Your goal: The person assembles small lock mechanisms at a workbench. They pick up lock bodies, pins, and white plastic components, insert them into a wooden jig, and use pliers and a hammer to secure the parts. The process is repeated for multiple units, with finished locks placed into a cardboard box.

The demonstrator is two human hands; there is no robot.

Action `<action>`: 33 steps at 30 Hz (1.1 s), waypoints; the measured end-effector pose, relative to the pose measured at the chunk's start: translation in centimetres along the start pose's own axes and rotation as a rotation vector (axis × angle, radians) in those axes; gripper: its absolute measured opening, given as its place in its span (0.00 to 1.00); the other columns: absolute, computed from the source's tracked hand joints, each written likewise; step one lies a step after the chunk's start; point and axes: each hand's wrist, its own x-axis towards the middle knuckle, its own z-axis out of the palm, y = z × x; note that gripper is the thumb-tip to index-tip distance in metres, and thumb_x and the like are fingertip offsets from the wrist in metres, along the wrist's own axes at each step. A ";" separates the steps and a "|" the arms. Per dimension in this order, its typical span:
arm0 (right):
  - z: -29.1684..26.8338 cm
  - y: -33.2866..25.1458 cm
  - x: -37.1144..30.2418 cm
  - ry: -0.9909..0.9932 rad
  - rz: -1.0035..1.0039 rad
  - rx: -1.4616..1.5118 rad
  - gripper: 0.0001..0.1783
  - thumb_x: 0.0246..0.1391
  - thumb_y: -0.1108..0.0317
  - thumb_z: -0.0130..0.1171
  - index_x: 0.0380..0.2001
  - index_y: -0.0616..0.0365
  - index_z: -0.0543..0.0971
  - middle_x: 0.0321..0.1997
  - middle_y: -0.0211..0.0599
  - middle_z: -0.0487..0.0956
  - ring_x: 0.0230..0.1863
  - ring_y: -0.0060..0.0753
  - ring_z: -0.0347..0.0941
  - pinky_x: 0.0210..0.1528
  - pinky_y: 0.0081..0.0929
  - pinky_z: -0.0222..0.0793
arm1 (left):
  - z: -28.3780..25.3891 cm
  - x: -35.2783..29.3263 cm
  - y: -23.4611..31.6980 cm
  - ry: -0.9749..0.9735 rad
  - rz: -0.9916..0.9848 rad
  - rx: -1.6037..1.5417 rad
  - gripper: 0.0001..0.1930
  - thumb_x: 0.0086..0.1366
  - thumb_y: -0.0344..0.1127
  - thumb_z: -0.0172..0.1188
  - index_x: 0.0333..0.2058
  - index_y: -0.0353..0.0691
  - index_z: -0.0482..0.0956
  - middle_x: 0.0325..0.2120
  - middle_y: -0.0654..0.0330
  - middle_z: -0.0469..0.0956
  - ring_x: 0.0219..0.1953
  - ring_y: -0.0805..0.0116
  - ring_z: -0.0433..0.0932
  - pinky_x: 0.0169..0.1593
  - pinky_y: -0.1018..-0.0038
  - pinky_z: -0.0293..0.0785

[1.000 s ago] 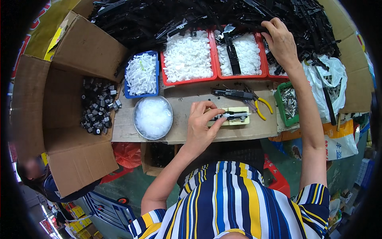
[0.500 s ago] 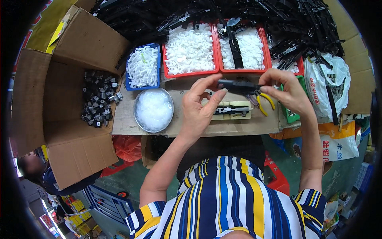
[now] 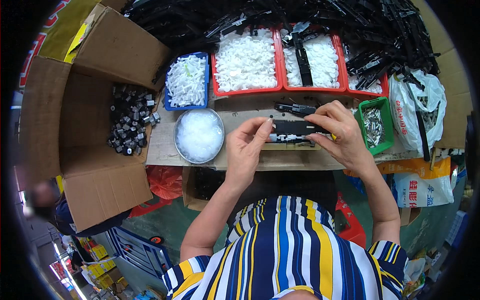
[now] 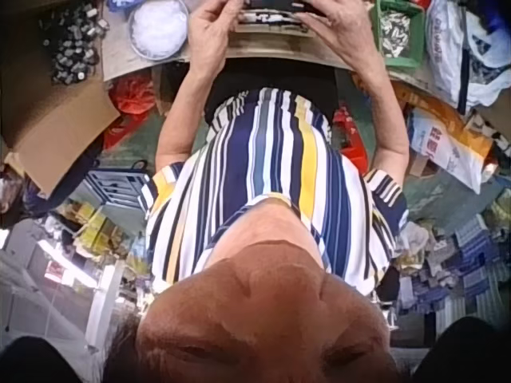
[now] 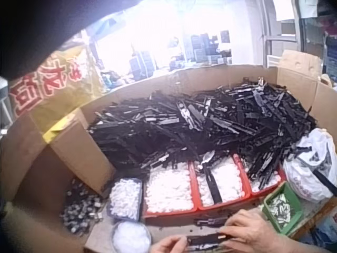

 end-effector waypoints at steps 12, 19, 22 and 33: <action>3.9 0.6 -1.2 -0.099 0.150 0.087 0.19 0.42 0.71 0.74 0.41 0.61 0.85 0.34 0.39 0.74 0.39 0.39 0.71 0.42 0.37 0.68 | -2.5 -0.3 -0.6 0.124 0.268 0.386 0.09 0.65 0.30 0.67 0.42 0.35 0.83 0.37 0.66 0.78 0.38 0.80 0.73 0.39 0.80 0.67; 3.9 0.5 -1.2 -0.086 0.135 0.061 0.20 0.41 0.71 0.74 0.42 0.59 0.84 0.34 0.39 0.74 0.40 0.41 0.71 0.41 0.37 0.67 | -1.4 -0.3 -1.7 -0.022 0.570 0.785 0.13 0.55 0.28 0.70 0.40 0.34 0.83 0.39 0.53 0.79 0.44 0.55 0.77 0.47 0.63 0.72; 4.2 0.7 -1.5 -0.057 0.101 0.054 0.20 0.42 0.70 0.73 0.43 0.58 0.84 0.35 0.40 0.74 0.40 0.42 0.71 0.41 0.38 0.67 | -0.2 0.2 -2.8 -0.161 0.750 0.899 0.14 0.54 0.28 0.70 0.40 0.34 0.83 0.40 0.53 0.79 0.46 0.53 0.77 0.48 0.61 0.72; -4.8 4.4 -3.9 0.353 0.253 -0.184 0.13 0.53 0.73 0.66 0.43 0.61 0.82 0.41 0.43 0.78 0.44 0.43 0.77 0.47 0.35 0.71 | -0.3 0.8 -3.5 -0.318 0.943 1.135 0.17 0.51 0.22 0.66 0.42 0.33 0.81 0.41 0.51 0.79 0.43 0.53 0.80 0.45 0.61 0.78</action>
